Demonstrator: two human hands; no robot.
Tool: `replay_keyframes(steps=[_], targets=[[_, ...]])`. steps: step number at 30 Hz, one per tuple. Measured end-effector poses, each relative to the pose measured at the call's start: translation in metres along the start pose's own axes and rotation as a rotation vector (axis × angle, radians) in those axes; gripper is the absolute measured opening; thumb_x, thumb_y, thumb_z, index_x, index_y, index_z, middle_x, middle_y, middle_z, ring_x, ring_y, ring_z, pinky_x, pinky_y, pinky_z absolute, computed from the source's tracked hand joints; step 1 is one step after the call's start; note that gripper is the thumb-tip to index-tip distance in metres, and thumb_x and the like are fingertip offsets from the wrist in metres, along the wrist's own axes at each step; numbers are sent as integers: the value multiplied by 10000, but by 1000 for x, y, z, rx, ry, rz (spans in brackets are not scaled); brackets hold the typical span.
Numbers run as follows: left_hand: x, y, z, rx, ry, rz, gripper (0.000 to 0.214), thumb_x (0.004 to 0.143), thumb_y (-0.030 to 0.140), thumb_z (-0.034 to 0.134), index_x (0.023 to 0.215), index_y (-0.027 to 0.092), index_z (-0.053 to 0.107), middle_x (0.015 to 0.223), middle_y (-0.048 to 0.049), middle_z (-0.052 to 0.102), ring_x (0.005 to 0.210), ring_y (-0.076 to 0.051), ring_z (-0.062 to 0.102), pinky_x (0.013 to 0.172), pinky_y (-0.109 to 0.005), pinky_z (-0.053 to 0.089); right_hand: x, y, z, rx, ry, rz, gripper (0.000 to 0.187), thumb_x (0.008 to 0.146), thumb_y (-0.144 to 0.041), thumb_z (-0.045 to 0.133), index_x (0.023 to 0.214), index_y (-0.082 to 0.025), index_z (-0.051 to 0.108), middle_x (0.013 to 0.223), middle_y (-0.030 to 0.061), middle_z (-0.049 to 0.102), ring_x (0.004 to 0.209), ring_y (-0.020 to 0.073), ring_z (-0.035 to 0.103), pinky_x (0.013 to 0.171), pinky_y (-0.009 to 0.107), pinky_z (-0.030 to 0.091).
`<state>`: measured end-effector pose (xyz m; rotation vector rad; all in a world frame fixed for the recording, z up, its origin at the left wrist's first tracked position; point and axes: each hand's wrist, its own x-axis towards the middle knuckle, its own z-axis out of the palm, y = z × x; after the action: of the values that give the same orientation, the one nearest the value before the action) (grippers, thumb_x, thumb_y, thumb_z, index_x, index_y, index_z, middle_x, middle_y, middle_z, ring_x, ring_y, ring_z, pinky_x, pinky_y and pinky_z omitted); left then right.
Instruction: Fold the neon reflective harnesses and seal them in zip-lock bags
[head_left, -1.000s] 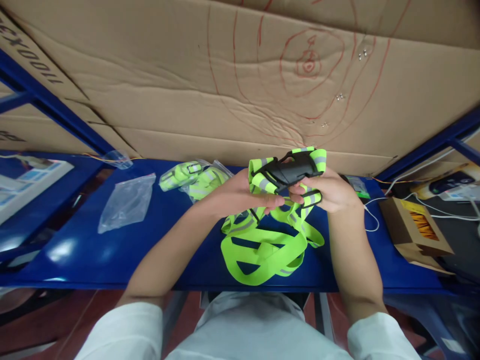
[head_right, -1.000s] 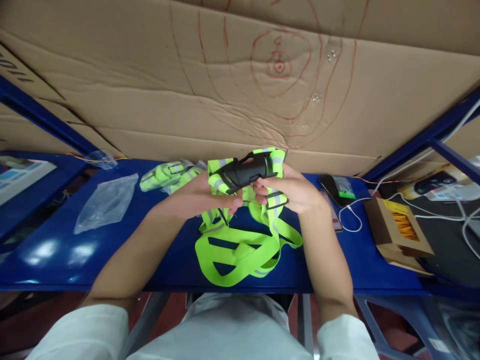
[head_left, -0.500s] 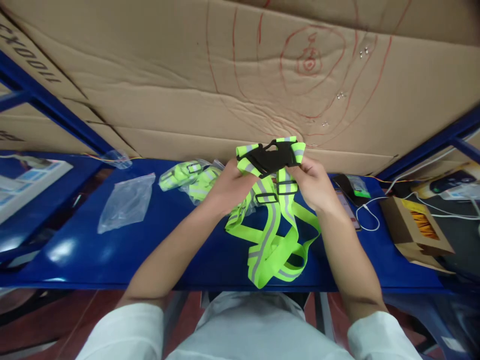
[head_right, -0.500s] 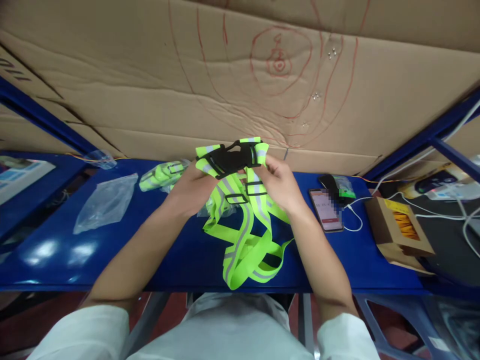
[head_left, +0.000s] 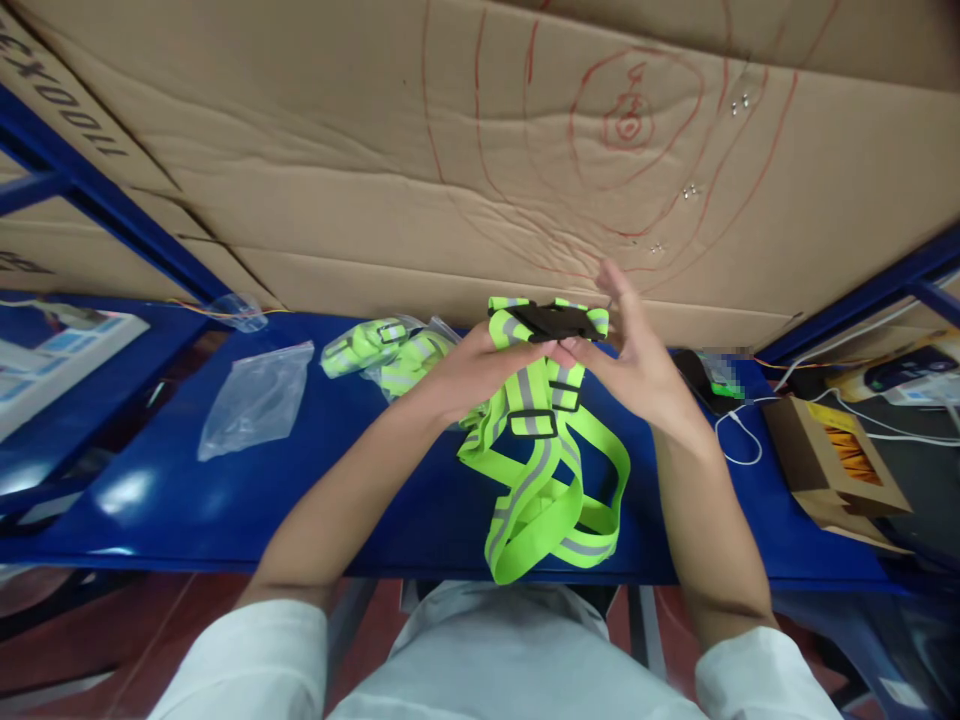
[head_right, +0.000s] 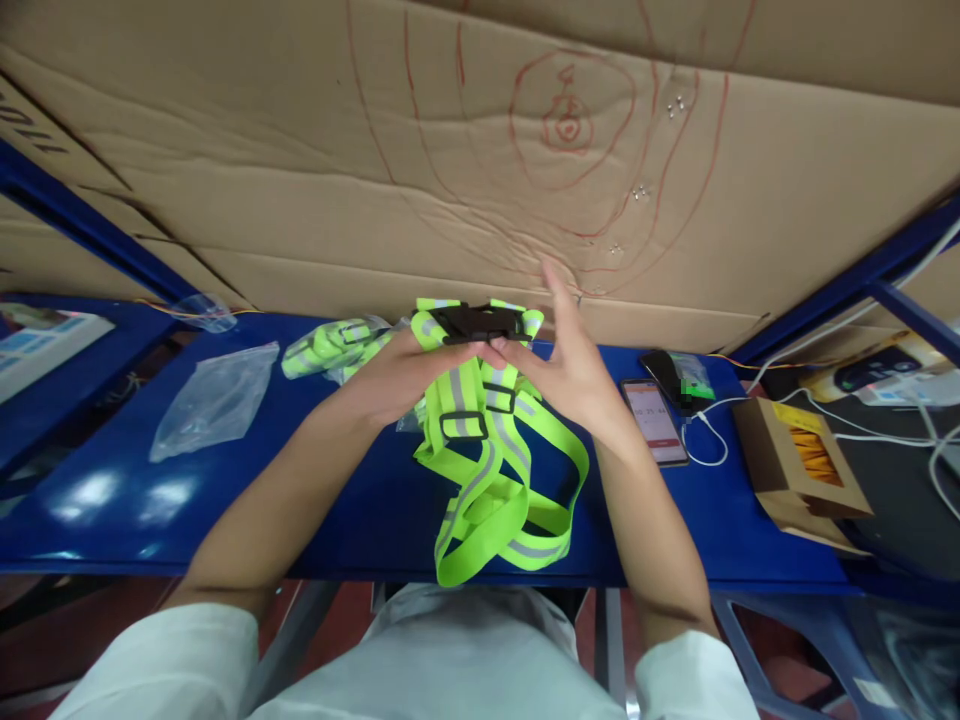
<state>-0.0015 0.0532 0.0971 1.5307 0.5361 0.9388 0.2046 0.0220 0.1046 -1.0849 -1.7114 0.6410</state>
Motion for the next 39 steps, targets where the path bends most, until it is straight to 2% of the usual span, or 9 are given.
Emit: replay_keyframes(steps=[2,5,9,15,19,24,29,34,39], targets=[[0,0,-1,39,-75,-36,299,950,437,698,930,160,810,1086,-69,797,1138,-239,705,1102,-366,498,-3,-8,-12,-154,-44,-123,779,861,-533,802,1540,-301,499,1617,90,468,1401,302,541,1118,443,495],[-2,1,1,44,-162,-95,281,912,426,751,885,147,773,981,-57,790,1032,-210,723,1020,-329,531,-8,-19,-22,-261,-235,-148,363,1009,-461,634,1293,-245,704,1234,69,738,1089,247,695,964,365,536],[-6,0,13,-207,-191,-261,361,781,313,880,1032,176,660,839,-10,761,808,-185,741,789,-304,587,-6,-21,-18,-301,-126,-86,359,1052,-471,548,963,-173,729,811,14,698,710,146,592,656,257,436],[-5,-3,26,-296,-141,-294,354,737,289,909,956,145,670,782,-9,733,678,-161,703,669,-280,578,-4,-22,-17,-271,89,-133,315,1027,-443,601,888,-173,685,784,12,659,700,134,550,648,252,416],[-8,2,26,-191,-194,-335,377,721,335,925,931,118,700,814,-43,741,693,-166,696,670,-285,571,-7,-25,-21,-134,61,-57,310,1014,-459,623,866,-195,692,787,11,677,724,150,599,654,258,457],[-7,6,20,-140,-176,-334,583,723,276,918,1234,157,664,889,-19,754,746,-156,699,718,-282,576,-9,-25,-23,-73,93,-28,308,1007,-484,630,890,-215,722,832,17,721,773,175,658,699,284,505],[-1,-1,11,-87,-324,-395,347,736,259,902,1011,126,737,879,-38,762,785,-149,712,780,-271,577,-11,-31,-21,-136,120,-45,303,991,-492,655,900,-217,743,849,22,742,788,188,677,728,305,524],[-3,-6,12,-8,-299,-217,308,805,328,859,1014,121,767,986,-105,804,931,-227,763,899,-352,598,-14,-33,-22,-149,190,-28,304,978,-524,664,925,-240,757,870,37,735,846,220,682,742,333,543],[-13,6,14,170,-462,24,198,934,312,736,1059,176,806,1101,-73,812,1080,-220,752,999,-302,572,-12,-28,-23,127,-29,207,349,939,-592,688,976,-249,739,885,30,730,775,196,678,659,305,560]])
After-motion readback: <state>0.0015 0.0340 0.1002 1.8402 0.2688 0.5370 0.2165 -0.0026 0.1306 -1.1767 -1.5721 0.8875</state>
